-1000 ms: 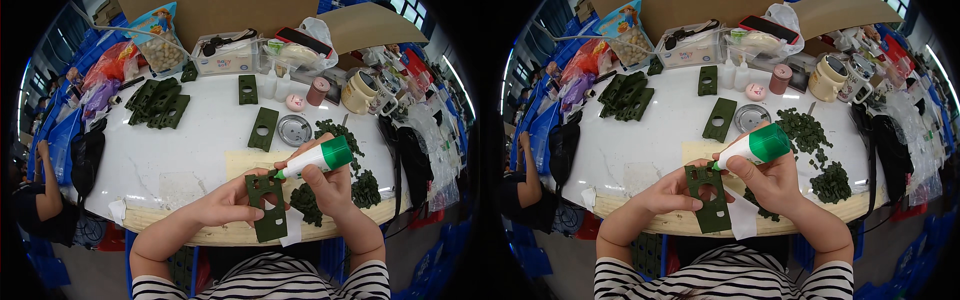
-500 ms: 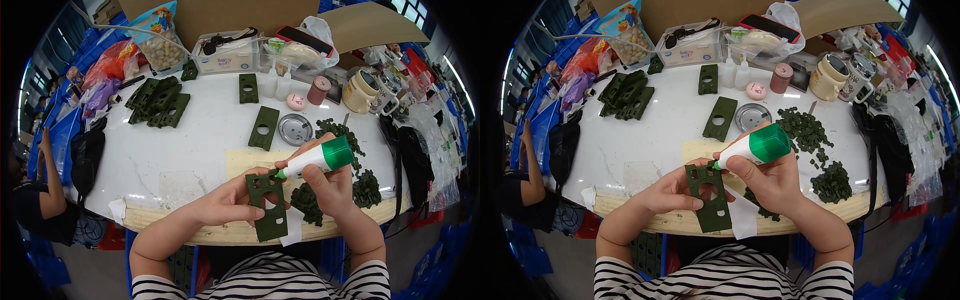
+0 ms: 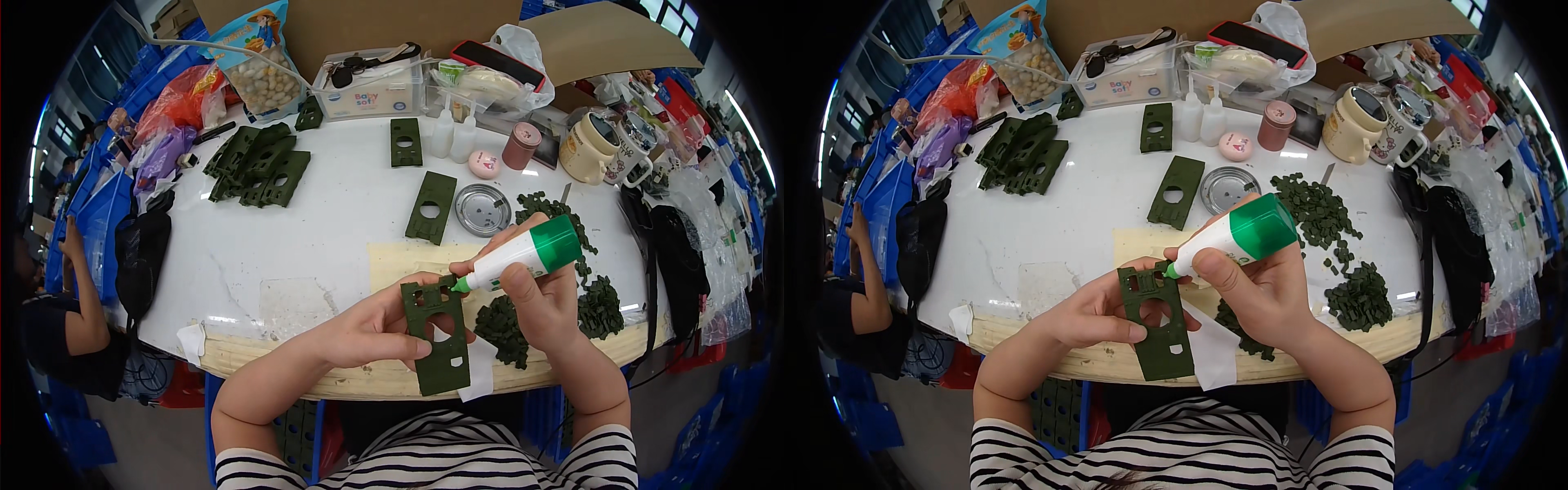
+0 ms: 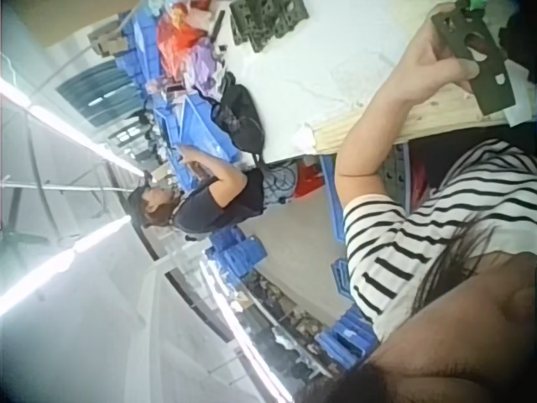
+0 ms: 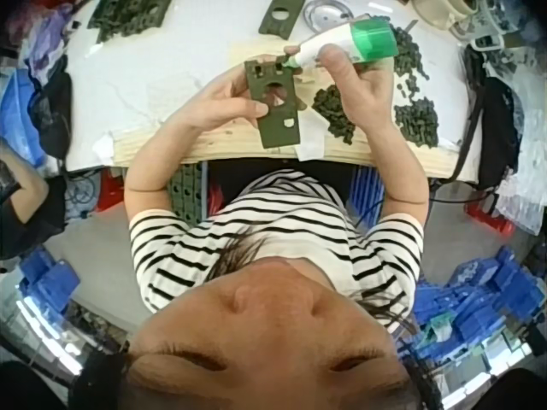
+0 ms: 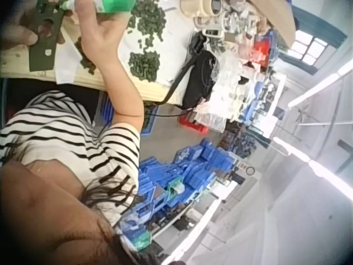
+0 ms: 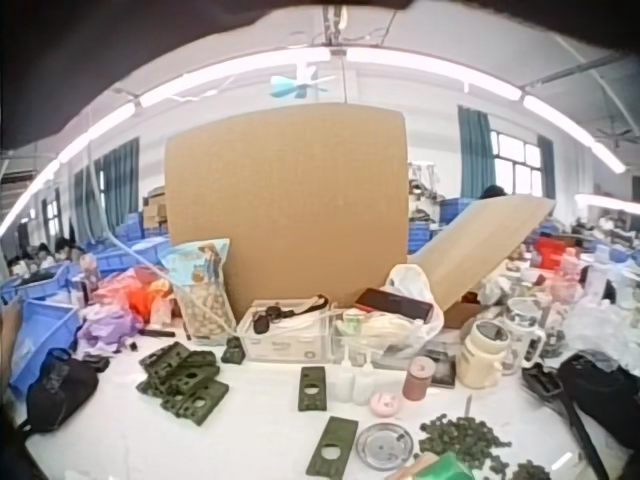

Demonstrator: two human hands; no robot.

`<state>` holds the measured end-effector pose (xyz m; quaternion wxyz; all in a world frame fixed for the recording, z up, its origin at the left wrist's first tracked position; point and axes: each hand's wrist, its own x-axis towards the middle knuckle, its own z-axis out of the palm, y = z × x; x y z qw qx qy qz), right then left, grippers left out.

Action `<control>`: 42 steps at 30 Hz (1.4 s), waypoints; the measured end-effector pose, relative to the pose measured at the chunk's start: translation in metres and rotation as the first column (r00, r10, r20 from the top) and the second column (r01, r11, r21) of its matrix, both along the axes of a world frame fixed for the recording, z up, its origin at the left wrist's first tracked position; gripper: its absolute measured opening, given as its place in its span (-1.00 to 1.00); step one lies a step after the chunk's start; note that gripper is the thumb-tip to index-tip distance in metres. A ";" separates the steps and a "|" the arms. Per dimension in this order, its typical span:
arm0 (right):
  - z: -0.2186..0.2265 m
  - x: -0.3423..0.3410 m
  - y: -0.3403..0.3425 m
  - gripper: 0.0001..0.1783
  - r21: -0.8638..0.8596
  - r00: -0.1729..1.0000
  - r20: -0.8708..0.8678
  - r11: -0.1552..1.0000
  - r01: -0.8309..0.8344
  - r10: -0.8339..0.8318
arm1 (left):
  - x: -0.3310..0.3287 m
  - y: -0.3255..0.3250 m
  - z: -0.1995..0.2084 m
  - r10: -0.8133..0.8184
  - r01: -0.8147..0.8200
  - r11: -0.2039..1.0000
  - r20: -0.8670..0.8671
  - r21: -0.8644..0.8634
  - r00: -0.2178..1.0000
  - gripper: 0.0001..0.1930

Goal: Applying glue to toy tank parts and assembling them on a factory workbench.

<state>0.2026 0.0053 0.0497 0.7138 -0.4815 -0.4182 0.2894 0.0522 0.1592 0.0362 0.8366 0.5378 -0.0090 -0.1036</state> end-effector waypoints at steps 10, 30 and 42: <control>-0.007 0.005 -0.001 -0.71 0.077 0.992 -0.069 0.992 -0.099 0.104 | -0.001 0.001 -0.001 -0.004 0.004 1.000 -0.041 -0.005 0.999 -0.31; -0.005 0.004 0.000 -0.78 0.050 0.998 0.028 0.997 -0.063 0.061 | -0.001 0.002 -0.003 0.001 0.000 1.000 -0.052 0.017 0.999 -0.31; -0.003 0.000 0.001 -0.57 0.001 0.996 0.088 1.000 -0.005 0.005 | -0.001 0.002 -0.004 -0.001 0.001 1.000 -0.049 0.010 0.999 -0.34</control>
